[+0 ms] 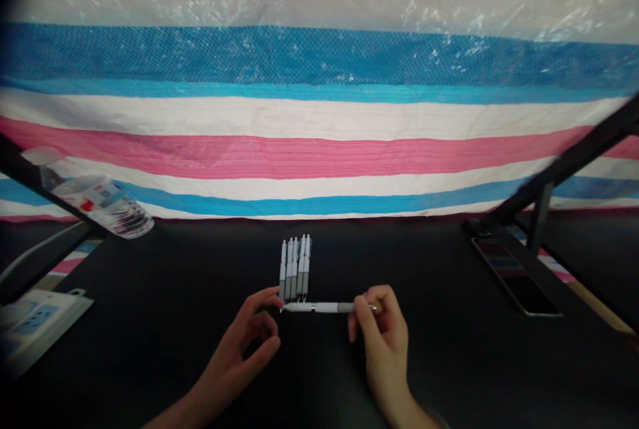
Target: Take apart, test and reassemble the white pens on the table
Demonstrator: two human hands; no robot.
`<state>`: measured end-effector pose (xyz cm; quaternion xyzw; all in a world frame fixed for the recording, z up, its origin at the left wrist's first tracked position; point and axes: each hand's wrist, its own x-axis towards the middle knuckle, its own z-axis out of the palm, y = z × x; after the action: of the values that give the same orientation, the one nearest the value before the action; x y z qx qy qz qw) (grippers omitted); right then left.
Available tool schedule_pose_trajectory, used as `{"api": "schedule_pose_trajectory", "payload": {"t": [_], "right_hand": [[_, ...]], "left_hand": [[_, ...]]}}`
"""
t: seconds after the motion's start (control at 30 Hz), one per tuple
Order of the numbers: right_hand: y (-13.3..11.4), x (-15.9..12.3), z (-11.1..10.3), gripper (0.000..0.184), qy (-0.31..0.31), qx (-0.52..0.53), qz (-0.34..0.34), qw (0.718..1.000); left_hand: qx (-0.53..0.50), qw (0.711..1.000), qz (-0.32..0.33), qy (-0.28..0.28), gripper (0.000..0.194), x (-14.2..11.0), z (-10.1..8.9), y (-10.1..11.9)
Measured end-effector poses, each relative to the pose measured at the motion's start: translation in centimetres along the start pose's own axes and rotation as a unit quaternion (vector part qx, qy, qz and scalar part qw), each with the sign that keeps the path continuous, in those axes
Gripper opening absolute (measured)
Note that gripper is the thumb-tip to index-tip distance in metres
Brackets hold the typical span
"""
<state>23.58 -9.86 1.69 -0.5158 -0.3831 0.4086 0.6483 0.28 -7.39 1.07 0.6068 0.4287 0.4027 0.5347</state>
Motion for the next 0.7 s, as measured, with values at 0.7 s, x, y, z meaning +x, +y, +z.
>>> {"api": "schedule_pose_trajectory", "payload": {"t": [0.7], "right_hand": [[0.5, -0.8, 1.6, 0.056, -0.203, 0.026, 0.221, 0.954]], "left_hand": [[0.062, 0.995, 0.021, 0.081, 0.009, -1.1, 0.1, 0.7]]}}
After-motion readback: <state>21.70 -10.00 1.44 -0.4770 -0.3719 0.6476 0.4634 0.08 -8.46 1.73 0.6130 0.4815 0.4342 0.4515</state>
